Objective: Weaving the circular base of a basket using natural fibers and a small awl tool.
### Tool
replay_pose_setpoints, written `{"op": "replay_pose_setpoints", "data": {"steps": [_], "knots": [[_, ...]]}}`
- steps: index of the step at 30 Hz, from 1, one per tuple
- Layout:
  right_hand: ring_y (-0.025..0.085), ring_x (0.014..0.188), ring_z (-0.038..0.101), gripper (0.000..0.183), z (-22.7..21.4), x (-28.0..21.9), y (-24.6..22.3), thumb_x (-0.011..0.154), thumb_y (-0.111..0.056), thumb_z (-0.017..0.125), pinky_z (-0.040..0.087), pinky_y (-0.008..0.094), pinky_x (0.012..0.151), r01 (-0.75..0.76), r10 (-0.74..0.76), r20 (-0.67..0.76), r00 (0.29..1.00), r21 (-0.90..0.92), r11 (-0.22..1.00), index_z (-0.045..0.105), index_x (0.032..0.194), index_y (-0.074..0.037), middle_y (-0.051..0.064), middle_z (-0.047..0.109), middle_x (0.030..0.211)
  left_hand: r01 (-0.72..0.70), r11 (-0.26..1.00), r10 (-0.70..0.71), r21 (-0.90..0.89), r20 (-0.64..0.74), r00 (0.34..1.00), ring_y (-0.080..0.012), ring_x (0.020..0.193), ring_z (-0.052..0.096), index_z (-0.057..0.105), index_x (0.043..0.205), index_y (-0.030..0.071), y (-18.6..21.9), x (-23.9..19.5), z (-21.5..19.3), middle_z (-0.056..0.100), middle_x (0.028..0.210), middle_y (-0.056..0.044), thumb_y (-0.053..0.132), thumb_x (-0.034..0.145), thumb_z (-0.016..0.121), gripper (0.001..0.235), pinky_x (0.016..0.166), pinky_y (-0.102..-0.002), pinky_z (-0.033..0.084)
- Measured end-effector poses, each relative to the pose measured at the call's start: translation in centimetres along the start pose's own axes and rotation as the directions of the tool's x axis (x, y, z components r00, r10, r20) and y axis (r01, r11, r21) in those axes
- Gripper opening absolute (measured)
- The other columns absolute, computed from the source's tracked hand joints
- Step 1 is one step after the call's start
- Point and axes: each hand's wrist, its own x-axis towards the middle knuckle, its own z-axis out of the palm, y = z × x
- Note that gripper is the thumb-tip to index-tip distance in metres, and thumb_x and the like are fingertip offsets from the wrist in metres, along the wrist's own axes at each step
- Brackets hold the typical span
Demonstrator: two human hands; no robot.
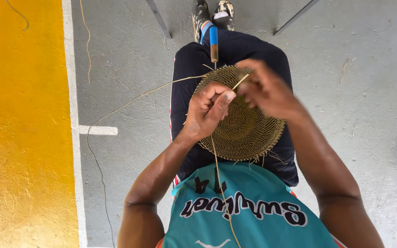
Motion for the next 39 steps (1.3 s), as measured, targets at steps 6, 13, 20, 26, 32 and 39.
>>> {"op": "replay_pose_setpoints", "data": {"steps": [6, 13, 20, 26, 32, 39], "knots": [[0.022, 0.095, 0.073, 0.032, 1.2, -0.9, 1.6, 0.108, -0.009, 0.056, 0.063, 0.033, 0.080, 0.221, -0.234, -0.079, 0.969, -0.146, 0.964, 0.050, 0.139, -0.002, 0.013, 0.072, 0.108, 0.001, 1.000, 0.004, 0.031, -0.156, 0.988, -0.0024, 0.057, 0.050, 0.061, 0.106, 0.003, -0.6, -0.3, 0.0, 0.053, 0.065, 0.004, 0.024, 0.111, 0.057, 0.022, 0.052, -0.022, 0.044], [0.026, 0.103, 0.063, 0.015, -1.4, -1.5, -7.5, 0.101, -0.014, 0.067, 0.055, 0.039, 0.091, 0.413, -0.708, -0.208, 0.675, -0.689, 0.596, 0.070, 0.114, -0.007, 0.012, 0.071, 0.112, 0.072, 0.935, -0.048, 0.346, -0.078, 0.996, -0.0058, 0.055, 0.050, 0.066, 0.101, 0.002, 0.4, -0.4, 0.3, 0.055, 0.063, 0.000, 0.022, 0.107, 0.062, 0.021, 0.048, -0.027, 0.041], [0.016, 0.082, 0.068, 0.007, -2.3, -0.6, 0.4, 0.104, -0.015, 0.066, 0.057, 0.039, 0.079, 0.362, -0.480, -0.016, 0.877, -0.633, 0.684, 0.072, 0.104, -0.011, 0.003, 0.074, 0.095, -0.128, 0.774, 0.251, 0.619, -0.115, 0.961, -0.0222, 0.084, 0.065, 0.065, 0.111, 0.005, 1.9, -0.6, 0.8, 0.067, 0.095, -0.010, 0.024, 0.106, 0.062, 0.020, 0.077, -0.039, 0.050], [0.024, 0.093, 0.074, 0.013, -1.3, 1.0, 3.5, 0.116, -0.014, 0.051, 0.060, 0.038, 0.074, 0.070, -0.203, -0.281, 0.938, -0.420, 0.905, 0.060, 0.118, -0.006, 0.011, 0.076, 0.110, -0.097, 0.650, 0.413, 0.754, -0.243, 0.878, -0.0288, 0.113, 0.058, 0.059, 0.126, 0.007, 1.3, -0.6, -0.3, 0.064, 0.121, -0.012, 0.019, 0.112, 0.054, 0.018, 0.104, -0.045, 0.044], [0.030, 0.094, 0.076, 0.008, 0.6, -2.4, 3.2, 0.115, -0.010, 0.051, 0.060, 0.039, 0.073, 0.071, -0.246, -0.366, 0.897, -0.431, 0.900, 0.052, 0.118, -0.002, 0.015, 0.077, 0.107, -0.026, 0.427, 0.274, 0.904, -0.102, 0.956, -0.0288, 0.103, 0.059, 0.066, 0.111, 0.010, 0.3, 1.7, -2.5, 0.066, 0.110, -0.007, 0.021, 0.098, 0.068, 0.017, 0.094, -0.047, 0.044], [0.023, 0.083, 0.075, 0.005, 1.9, -6.3, 3.3, 0.117, -0.005, 0.047, 0.057, 0.036, 0.069, 0.026, -0.181, -0.616, 0.767, -0.252, 0.967, 0.048, 0.118, 0.000, 0.014, 0.077, 0.106, -0.336, 0.453, 0.167, 0.826, 0.292, 0.942, -0.0228, 0.098, 0.062, 0.069, 0.099, 0.013, -1.6, 5.7, -2.9, 0.064, 0.094, -0.003, 0.018, 0.096, 0.072, 0.006, 0.092, -0.045, 0.046]]}}
